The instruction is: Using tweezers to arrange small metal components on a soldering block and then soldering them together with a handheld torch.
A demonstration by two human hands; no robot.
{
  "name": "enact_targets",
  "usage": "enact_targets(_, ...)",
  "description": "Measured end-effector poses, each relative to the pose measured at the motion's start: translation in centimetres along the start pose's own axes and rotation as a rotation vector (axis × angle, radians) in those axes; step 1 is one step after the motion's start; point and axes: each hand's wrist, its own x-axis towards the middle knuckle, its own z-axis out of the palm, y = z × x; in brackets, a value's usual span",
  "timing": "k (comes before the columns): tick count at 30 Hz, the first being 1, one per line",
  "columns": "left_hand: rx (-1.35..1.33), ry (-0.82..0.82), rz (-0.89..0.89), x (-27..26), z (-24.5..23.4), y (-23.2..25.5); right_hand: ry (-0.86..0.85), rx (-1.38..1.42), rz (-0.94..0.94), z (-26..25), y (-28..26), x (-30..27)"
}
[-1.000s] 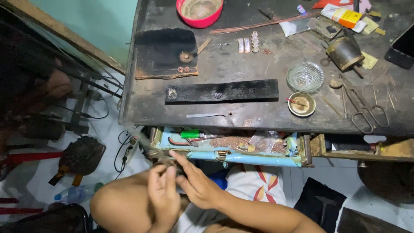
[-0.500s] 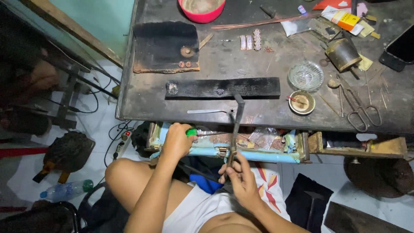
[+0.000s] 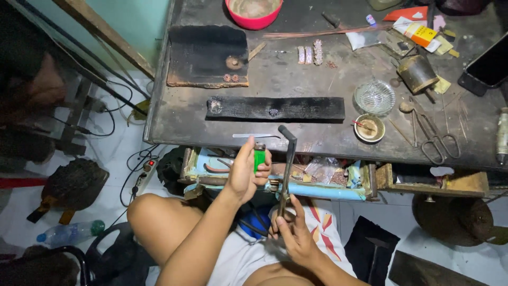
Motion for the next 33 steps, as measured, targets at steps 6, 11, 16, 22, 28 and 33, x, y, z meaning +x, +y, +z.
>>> enact_targets(6, -0.061, 0.149, 0.012, 1.8, 3.0, 0.0, -0.05, 0.026, 0.01, 0.4, -0.3, 0.0)
enact_targets(11, -0.04, 0.135, 0.188, 2.4, 3.5, -0.4, -0.06, 0.039, -0.018, 0.4, -1.0, 1.4)
enact_targets(16, -0.192, 0.109, -0.111, 3.7, 2.8, -0.6, -0.068, 0.005, 0.003, 0.6, -0.8, 1.5)
enact_targets(22, 0.125, 0.105, 0.153, 2.2, 1.4, -1.6, -0.058, -0.008, -0.014, 1.6, -0.8, 2.3)
enact_targets(28, 1.485, 0.688, 0.887, -4.9, -0.6, -1.5, -0.146, -0.08, 0.004, 2.3, -1.1, 4.0)
enact_targets(33, 1.278, 0.563, 0.97, -8.0, -2.1, -6.1, -0.221, -0.237, 0.197, 3.4, -0.7, 4.5)
